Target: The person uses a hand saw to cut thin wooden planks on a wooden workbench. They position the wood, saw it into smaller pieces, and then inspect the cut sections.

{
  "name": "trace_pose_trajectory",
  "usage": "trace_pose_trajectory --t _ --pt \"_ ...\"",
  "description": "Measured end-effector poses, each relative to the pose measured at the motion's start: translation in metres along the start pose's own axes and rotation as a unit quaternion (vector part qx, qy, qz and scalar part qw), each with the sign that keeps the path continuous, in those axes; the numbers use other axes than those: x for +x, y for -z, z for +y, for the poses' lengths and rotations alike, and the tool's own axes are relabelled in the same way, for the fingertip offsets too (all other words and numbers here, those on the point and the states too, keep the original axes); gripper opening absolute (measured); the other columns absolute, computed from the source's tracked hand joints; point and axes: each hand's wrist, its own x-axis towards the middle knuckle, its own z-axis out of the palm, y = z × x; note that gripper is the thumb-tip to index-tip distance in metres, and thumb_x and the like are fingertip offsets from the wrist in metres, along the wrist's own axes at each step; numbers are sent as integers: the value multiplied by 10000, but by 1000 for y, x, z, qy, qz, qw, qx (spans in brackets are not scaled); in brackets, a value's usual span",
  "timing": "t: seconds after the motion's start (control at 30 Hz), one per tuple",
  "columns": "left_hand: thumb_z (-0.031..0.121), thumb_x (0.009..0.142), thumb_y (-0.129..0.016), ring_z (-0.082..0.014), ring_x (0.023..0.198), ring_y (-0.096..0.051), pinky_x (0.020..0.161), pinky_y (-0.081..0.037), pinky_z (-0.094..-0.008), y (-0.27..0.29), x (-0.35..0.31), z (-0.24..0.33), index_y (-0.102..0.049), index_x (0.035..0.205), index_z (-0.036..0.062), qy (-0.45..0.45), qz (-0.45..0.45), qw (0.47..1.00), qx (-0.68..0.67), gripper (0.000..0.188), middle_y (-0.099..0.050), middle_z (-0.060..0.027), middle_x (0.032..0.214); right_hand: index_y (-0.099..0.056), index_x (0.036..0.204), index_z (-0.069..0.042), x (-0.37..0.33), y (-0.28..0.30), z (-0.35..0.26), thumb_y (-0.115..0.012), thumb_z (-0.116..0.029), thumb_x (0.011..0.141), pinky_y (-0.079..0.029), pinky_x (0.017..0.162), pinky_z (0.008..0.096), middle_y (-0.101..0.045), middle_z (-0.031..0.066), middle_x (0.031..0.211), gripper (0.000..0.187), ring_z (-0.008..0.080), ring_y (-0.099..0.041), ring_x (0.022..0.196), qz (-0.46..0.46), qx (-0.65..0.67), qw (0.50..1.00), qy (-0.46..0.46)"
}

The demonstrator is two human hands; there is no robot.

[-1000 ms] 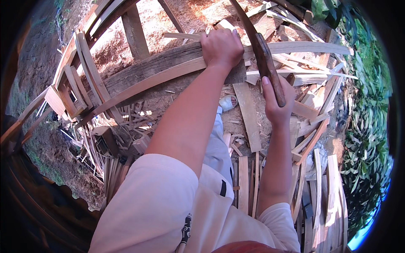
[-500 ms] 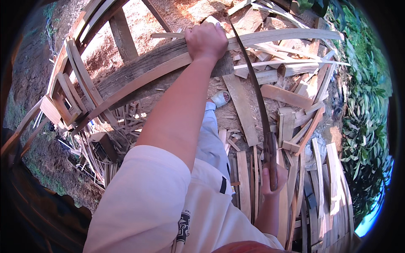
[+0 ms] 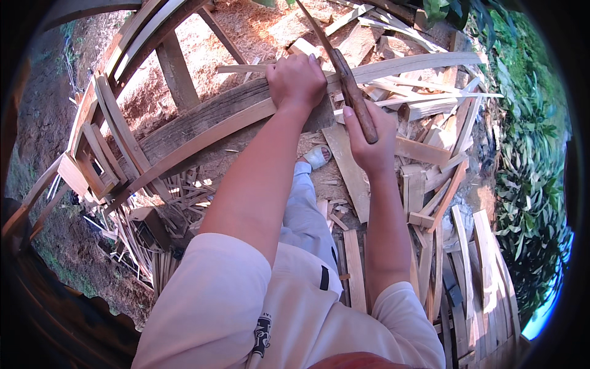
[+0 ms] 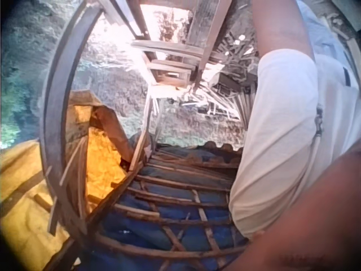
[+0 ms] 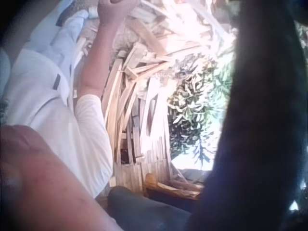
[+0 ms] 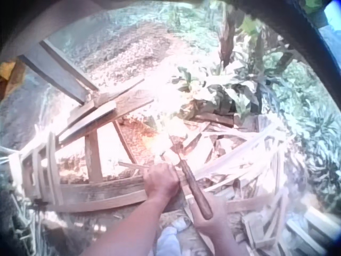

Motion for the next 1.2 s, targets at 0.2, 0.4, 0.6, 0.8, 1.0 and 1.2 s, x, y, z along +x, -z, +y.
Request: trace_pose_trajectory --t 0.2,0.4,0.6,0.8,1.0,1.2 --pt "334 1034 -403 -305 938 -691 938 -432 -467 0 -1 0 -759 901 93 16 -2 1000 21 449 -754 -124 944 -607 785 2 -27 13 3 -674 -124 942 -370 500 337 -522 61 569 213 149 -479 489 -14 33 999 -36" --pt "331 1017 -431 -285 905 -665 920 -409 -428 1 0 -3 -748 918 69 25 7 1000 6 423 -741 -123 938 -608 753 -16 -174 88 -14 -647 -48 877 -370 483 385 -515 110 590 134 277 -518 478 -43 -66 995 -64" --pt "326 1021 -428 -273 903 -662 917 -411 -425 3 2 0 -748 913 69 11 -13 1000 9 424 -740 -118 931 -603 725 -20 -237 131 -71 -645 -130 857 -348 464 373 -511 102 571 177 264 -514 459 -43 -81 987 -132" --pt "329 1024 -446 -271 908 -659 903 -419 -430 3 -3 -5 -747 896 82 13 2 1000 -1 410 -739 -103 909 -618 720 -10 -209 125 -75 -633 -156 877 -349 463 359 -515 94 564 214 234 -487 451 -43 -72 986 -144" --pt "322 1019 -474 -278 881 -670 880 -429 -433 -2 -3 0 -742 864 84 4 17 1000 -20 391 -738 -103 873 -635 826 18 -61 41 -5 -636 -51 942 -336 488 330 -499 73 568 135 166 -464 473 -32 -30 998 -55" --pt "327 1018 -469 -288 875 -671 891 -426 -441 2 -5 -2 -744 861 79 15 11 1000 -10 402 -739 -114 868 -582 787 -9 -26 23 0 -658 -105 979 -314 495 308 -452 24 561 228 96 -401 505 -51 24 997 -61"
